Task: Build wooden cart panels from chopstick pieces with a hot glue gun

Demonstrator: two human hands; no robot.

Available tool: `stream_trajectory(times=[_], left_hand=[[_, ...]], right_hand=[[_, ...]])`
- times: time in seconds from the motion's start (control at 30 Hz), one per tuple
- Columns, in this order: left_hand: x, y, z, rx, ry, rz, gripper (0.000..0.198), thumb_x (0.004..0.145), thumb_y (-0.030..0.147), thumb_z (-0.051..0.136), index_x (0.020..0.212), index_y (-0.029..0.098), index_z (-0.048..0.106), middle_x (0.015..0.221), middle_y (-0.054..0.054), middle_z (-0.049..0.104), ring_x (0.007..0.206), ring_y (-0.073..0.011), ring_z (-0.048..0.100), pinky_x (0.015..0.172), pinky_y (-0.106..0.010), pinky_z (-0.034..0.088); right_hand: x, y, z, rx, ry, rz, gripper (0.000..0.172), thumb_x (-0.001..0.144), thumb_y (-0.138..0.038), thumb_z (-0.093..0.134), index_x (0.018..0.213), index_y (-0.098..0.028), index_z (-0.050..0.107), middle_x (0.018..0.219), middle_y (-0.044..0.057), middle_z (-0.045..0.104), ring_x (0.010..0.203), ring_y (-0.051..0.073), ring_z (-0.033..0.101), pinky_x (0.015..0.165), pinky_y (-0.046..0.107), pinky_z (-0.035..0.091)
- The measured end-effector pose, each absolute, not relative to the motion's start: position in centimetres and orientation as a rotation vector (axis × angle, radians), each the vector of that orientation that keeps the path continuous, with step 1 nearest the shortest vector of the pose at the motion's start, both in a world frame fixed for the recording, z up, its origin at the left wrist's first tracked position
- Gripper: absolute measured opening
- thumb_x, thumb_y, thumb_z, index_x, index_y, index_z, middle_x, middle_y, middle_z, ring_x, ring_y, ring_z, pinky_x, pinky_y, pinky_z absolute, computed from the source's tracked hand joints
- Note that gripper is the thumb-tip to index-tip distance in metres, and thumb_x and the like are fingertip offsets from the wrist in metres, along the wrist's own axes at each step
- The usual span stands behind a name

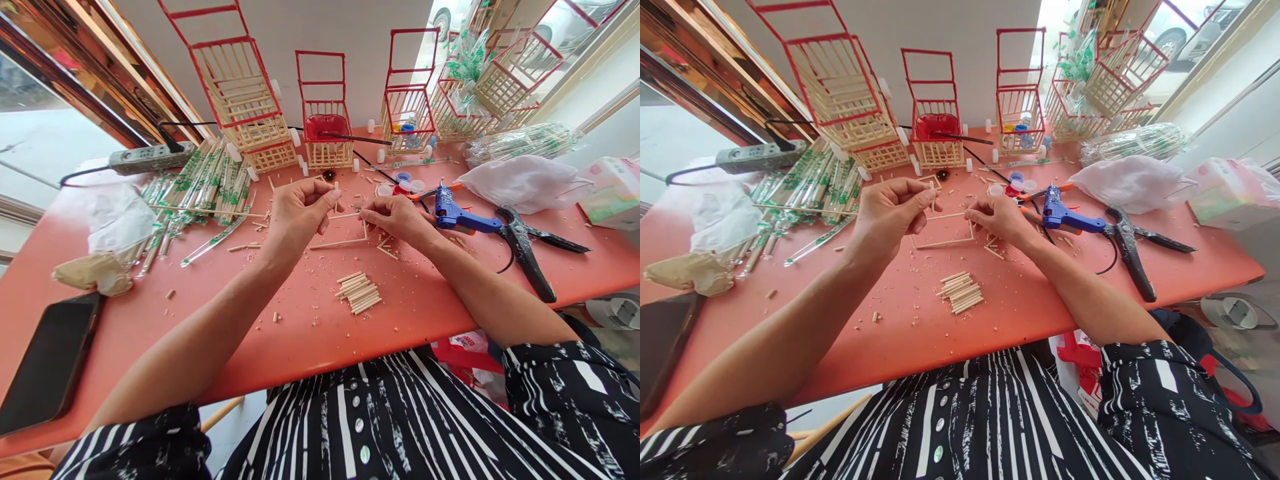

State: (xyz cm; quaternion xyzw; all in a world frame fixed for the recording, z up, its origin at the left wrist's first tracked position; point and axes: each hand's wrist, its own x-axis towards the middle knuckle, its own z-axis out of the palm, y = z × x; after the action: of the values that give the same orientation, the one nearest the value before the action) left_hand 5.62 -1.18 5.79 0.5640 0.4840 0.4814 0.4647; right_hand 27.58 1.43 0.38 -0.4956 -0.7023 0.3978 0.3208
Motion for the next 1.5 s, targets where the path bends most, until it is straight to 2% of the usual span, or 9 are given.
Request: stream_trajectory(times=[0.17, 0.33, 0.47, 0.57, 0.73, 0.8, 1.0, 1.27, 1.5], left_hand=[[2.5, -1.5, 5.9, 1.545, 1.294, 1.077, 0.008, 0.088, 0.018, 0.074, 0.080, 0.018, 0.074, 0.072, -0.003, 0.077, 0.052, -0.0086, 0.055, 0.053, -0.022, 0.045], [-1.0, -1.9, 3.6, 1.810, 1.463, 1.072, 0.010, 0.090, 0.027, 0.072, 0.084, 0.020, 0.076, 0.087, -0.005, 0.083, 0.074, -0.0152, 0.071, 0.071, -0.025, 0.054], [-2.1, -2.5, 1.3, 2.031, 1.562, 0.996, 0.013, 0.094, 0.033, 0.069, 0.090, 0.022, 0.074, 0.100, -0.006, 0.086, 0.086, -0.0221, 0.078, 0.084, -0.032, 0.058], [-2.4, -2.8, 0.2, 2.245, 1.437, 0.920, 0.015, 0.101, 0.031, 0.060, 0.094, 0.024, 0.072, 0.121, -0.009, 0.085, 0.110, -0.0277, 0.080, 0.095, -0.038, 0.060], [-2.6, -3.0, -0.5, 2.462, 1.261, 0.819, 0.022, 0.107, 0.026, 0.050, 0.103, 0.022, 0.071, 0.130, -0.014, 0.082, 0.125, -0.0287, 0.077, 0.106, -0.042, 0.060], [-2.6, -3.1, -0.5, 2.493, 1.260, 0.770, 0.023, 0.108, 0.025, 0.048, 0.105, 0.022, 0.071, 0.134, -0.015, 0.080, 0.128, -0.0286, 0.076, 0.109, -0.043, 0.059], [-2.4, -3.5, -1.0, 2.568, 1.169, 0.723, 0.023, 0.110, 0.020, 0.048, 0.107, 0.021, 0.071, 0.142, -0.015, 0.077, 0.136, -0.0274, 0.073, 0.115, -0.044, 0.058], [-2.1, -4.0, -1.1, 2.599, 1.197, 0.676, 0.027, 0.107, 0.012, 0.049, 0.116, 0.020, 0.074, 0.142, -0.016, 0.077, 0.135, -0.0282, 0.073, 0.115, -0.046, 0.059], [-2.3, -3.7, -0.7, 2.514, 1.265, 0.890, 0.021, 0.109, 0.018, 0.052, 0.102, 0.022, 0.072, 0.138, -0.014, 0.079, 0.132, -0.0277, 0.074, 0.111, -0.045, 0.061]], right_hand=[[28.0, 1.8, 0.1, -1.378, -2.009, 0.766, 0.016, 0.095, -0.026, 0.071, 0.085, -0.017, 0.080, 0.069, 0.001, 0.072, 0.068, 0.017, 0.061, 0.065, 0.028, 0.041], [27.8, 1.7, 0.0, -1.401, -2.130, 0.564, 0.013, 0.095, -0.021, 0.072, 0.093, -0.019, 0.085, 0.093, 0.006, 0.083, 0.081, 0.021, 0.069, 0.078, 0.031, 0.045], [27.8, 1.5, -0.2, -1.388, -2.199, 0.431, 0.019, 0.098, -0.021, 0.068, 0.105, -0.019, 0.086, 0.101, 0.009, 0.083, 0.086, 0.024, 0.069, 0.084, 0.033, 0.048], [27.9, 1.0, 0.2, -1.386, -2.227, 0.368, 0.024, 0.102, -0.030, 0.067, 0.114, -0.019, 0.084, 0.105, 0.011, 0.080, 0.091, 0.026, 0.071, 0.087, 0.035, 0.051], [28.3, 0.2, 1.6, -1.208, -2.443, 0.353, 0.045, 0.099, -0.039, 0.076, 0.140, -0.019, 0.076, 0.141, 0.018, 0.072, 0.129, 0.036, 0.067, 0.113, 0.049, 0.051], [28.5, 0.2, 1.8, -1.173, -2.513, 0.340, 0.052, 0.098, -0.038, 0.078, 0.146, -0.021, 0.073, 0.145, 0.018, 0.069, 0.134, 0.038, 0.063, 0.118, 0.054, 0.049], [28.9, 0.8, 1.0, -1.171, -2.524, 0.402, 0.046, 0.098, -0.039, 0.077, 0.141, -0.023, 0.076, 0.132, 0.016, 0.071, 0.122, 0.037, 0.066, 0.109, 0.054, 0.054], [29.0, 0.8, 1.1, -1.134, -2.591, 0.355, 0.043, 0.104, -0.044, 0.068, 0.140, -0.022, 0.074, 0.133, 0.017, 0.069, 0.124, 0.037, 0.064, 0.108, 0.053, 0.053], [28.4, 0.3, 1.6, -1.124, -2.594, 0.275, 0.047, 0.105, -0.044, 0.065, 0.146, -0.020, 0.071, 0.140, 0.019, 0.068, 0.128, 0.038, 0.063, 0.112, 0.057, 0.051]])
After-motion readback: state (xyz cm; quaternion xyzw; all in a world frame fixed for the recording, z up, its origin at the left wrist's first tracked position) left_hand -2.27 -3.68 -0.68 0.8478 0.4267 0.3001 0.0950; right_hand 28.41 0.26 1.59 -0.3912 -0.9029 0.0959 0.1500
